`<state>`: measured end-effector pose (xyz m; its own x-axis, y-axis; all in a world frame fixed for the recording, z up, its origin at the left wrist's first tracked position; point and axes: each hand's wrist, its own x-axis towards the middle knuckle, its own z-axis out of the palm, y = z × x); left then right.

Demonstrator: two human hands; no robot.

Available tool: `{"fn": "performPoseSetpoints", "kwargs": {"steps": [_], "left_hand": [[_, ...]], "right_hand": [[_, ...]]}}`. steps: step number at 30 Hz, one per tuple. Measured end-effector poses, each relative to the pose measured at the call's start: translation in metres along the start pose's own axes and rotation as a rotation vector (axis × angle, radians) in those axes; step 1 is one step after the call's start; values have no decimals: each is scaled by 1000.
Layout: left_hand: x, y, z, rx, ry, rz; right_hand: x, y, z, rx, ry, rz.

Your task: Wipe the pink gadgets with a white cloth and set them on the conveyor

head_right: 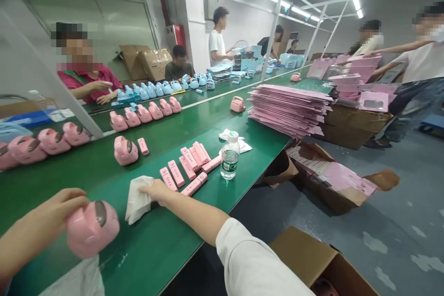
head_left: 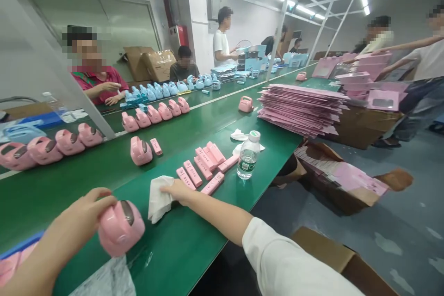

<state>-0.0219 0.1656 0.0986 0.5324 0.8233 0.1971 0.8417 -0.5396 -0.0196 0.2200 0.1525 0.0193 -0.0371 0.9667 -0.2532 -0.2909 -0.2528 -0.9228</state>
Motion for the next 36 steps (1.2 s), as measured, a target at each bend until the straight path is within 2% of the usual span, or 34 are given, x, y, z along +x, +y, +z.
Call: {"fn": "performPoseSetpoints", "kwargs": {"steps": [2,3,5,9,10,12,14,16,19,22,26,31,32,36], "left_hand": [[-14,36,2,-155,83,76],[-20,50,4,-265,60,71],[-29,69,10,-407,91,-32],[-43,82,26,-622,154,-242],[-45,84,30,-737,199,-281],[-49,89,38,-885,255,-324],[-52,94,46,-970,296,-327],[-56,95,55,-1035,337,-314],[-60,86,68,-1222,372,-316],[-60,72,78,-1428,357,-332],[-57,65,82,-1576,368,-380],[-56,68,81,-1755,398,-346],[-56,68,82,-1796,400,-332],[-57,67,82,-1907,389,-281]], "right_hand": [[-2,2,-1,-18,10,-22],[-4,3,-1,-27,11,-30],[-6,9,-3,-43,-6,-37],[0,23,-7,-40,-63,-42],[2,26,-7,-39,-68,-41],[4,32,-8,-34,-57,-38],[0,37,-10,-99,-53,-105],[-8,41,-9,-250,-109,-262],[-20,45,-4,-458,-308,-532],[-24,48,4,-532,-486,-687],[-27,54,10,-628,-502,-745],[-36,62,11,-754,-658,-1138],[-36,63,11,-761,-655,-1160],[-35,62,13,-751,-563,-1057]]}}
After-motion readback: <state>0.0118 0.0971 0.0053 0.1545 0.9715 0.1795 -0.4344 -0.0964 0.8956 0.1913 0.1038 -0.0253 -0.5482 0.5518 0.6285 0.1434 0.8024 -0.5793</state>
